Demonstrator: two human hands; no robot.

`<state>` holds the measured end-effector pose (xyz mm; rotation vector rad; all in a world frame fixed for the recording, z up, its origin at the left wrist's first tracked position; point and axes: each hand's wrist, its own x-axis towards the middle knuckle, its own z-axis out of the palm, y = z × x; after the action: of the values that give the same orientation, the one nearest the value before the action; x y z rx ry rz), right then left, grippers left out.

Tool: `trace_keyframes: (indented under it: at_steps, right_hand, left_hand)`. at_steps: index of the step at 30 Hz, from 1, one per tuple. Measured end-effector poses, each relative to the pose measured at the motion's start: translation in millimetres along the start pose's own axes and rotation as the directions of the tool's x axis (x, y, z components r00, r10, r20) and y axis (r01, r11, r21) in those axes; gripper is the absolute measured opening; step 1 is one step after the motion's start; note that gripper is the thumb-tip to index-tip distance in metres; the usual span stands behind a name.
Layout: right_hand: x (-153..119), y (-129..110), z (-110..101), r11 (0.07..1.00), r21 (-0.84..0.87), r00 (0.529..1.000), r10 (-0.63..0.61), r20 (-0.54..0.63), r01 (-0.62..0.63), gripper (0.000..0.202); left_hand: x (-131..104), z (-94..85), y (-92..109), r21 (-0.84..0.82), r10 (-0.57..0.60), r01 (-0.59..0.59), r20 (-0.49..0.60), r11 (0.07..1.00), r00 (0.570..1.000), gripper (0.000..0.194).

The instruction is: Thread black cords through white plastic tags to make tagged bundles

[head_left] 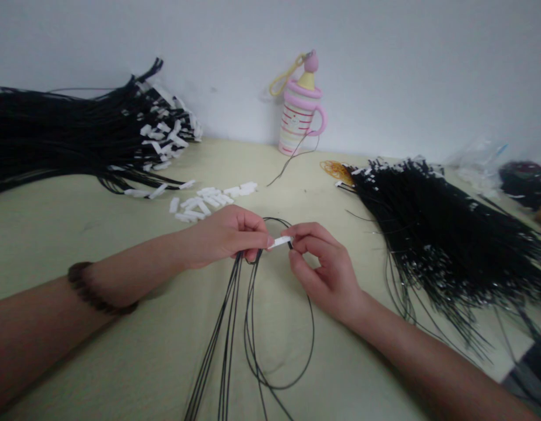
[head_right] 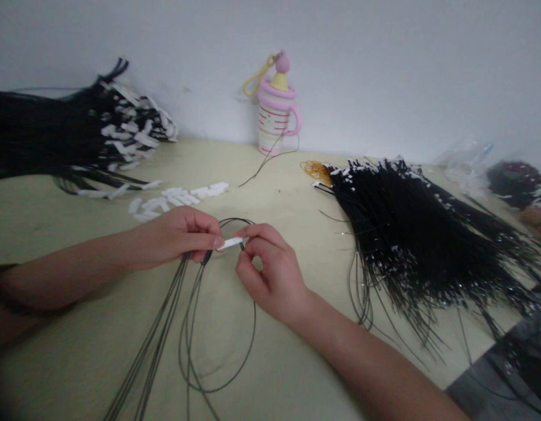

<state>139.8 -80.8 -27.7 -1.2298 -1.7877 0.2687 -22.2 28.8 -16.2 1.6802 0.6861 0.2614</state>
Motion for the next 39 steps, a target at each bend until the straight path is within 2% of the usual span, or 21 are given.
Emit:
trace_keyframes:
  at_steps: [9,14,17,19,21,23,25,27,29,31,33,35,37,39]
  right_hand:
    - [-1.1,0.7,-0.8,1.000,-0.003,1.000,0.007,0.024,-0.007,0.011]
    - [0.4,4.4,-5.3,0.998,-0.049,1.000,0.029,-0.001,-0.029,0.004]
    - [2.7,7.5,-9.6,0.987,-0.089,0.991,0.132,-0.008,-0.132,0.008]
    - [4.7,9.4,-12.8,0.955,-0.023,0.950,0.297,0.101,-0.296,0.010]
    - [6.8,10.4,-15.7,0.862,0.129,0.852,0.442,0.280,-0.489,0.013]
    - [8.8,9.8,-17.7,0.733,0.282,0.764,0.479,0.432,-0.619,0.015]
    - [10.6,8.2,-18.1,0.641,0.372,0.724,0.460,0.515,-0.672,0.015]
    - [11.7,6.9,-17.1,0.593,0.397,0.697,0.447,0.561,-0.700,0.014]
    - [12.1,7.5,-15.5,0.552,0.423,0.687,0.473,0.551,-0.719,0.015]
    - [12.1,10.7,-14.8,0.511,0.463,0.689,0.516,0.508,-0.724,0.017]
    - [12.6,15.8,-15.8,0.454,0.514,0.682,0.558,0.472,-0.727,0.017]
    - [13.8,21.5,-18.3,0.389,0.566,0.669,0.587,0.455,-0.727,0.017]
    - [15.5,26.8,-21.1,0.342,0.602,0.662,0.598,0.453,-0.721,0.026]
    - [16.8,31.2,-23.0,0.364,0.597,0.668,0.607,0.430,-0.715,0.034]
  left_hand:
    - [0.3,-0.2,-0.9,-0.030,0.005,-0.006,-0.018,1.000,1.000,0.019]
    - [3.4,0.7,-4.1,-0.173,0.009,-0.029,-0.120,0.985,0.993,0.017]
    - [5.8,-2.2,-0.2,-0.273,-0.036,-0.022,-0.206,0.962,0.978,0.018]
    - [5.8,-6.7,5.8,-0.364,-0.083,-0.020,-0.265,0.931,0.961,0.018]
    - [3.8,-12.0,12.7,-0.466,-0.110,-0.036,-0.282,0.884,0.953,0.017]
    - [-0.5,-16.2,18.2,-0.538,-0.078,-0.067,-0.241,0.840,0.967,0.018]
    - [-6.5,-17.9,21.1,-0.552,0.015,-0.101,-0.159,0.828,0.987,0.022]
    - [-13.2,-17.1,21.7,-0.529,0.114,-0.121,-0.047,0.840,0.992,0.023]
    - [-19.0,-14.7,21.9,-0.454,0.171,-0.124,0.065,0.883,0.983,0.021]
    - [-22.9,-11.1,23.2,-0.316,0.174,-0.107,0.191,0.943,0.966,0.016]
    - [-24.0,-6.7,24.9,-0.152,0.118,-0.076,0.289,0.985,0.950,0.012]
    - [-22.1,-1.5,25.1,-0.033,0.054,-0.046,0.296,0.998,0.954,0.011]
    - [-17.9,3.5,22.2,0.036,0.024,-0.033,0.229,0.999,0.973,0.013]
    - [-12.8,7.4,17.0,0.069,0.019,-0.029,0.145,0.997,0.989,0.014]
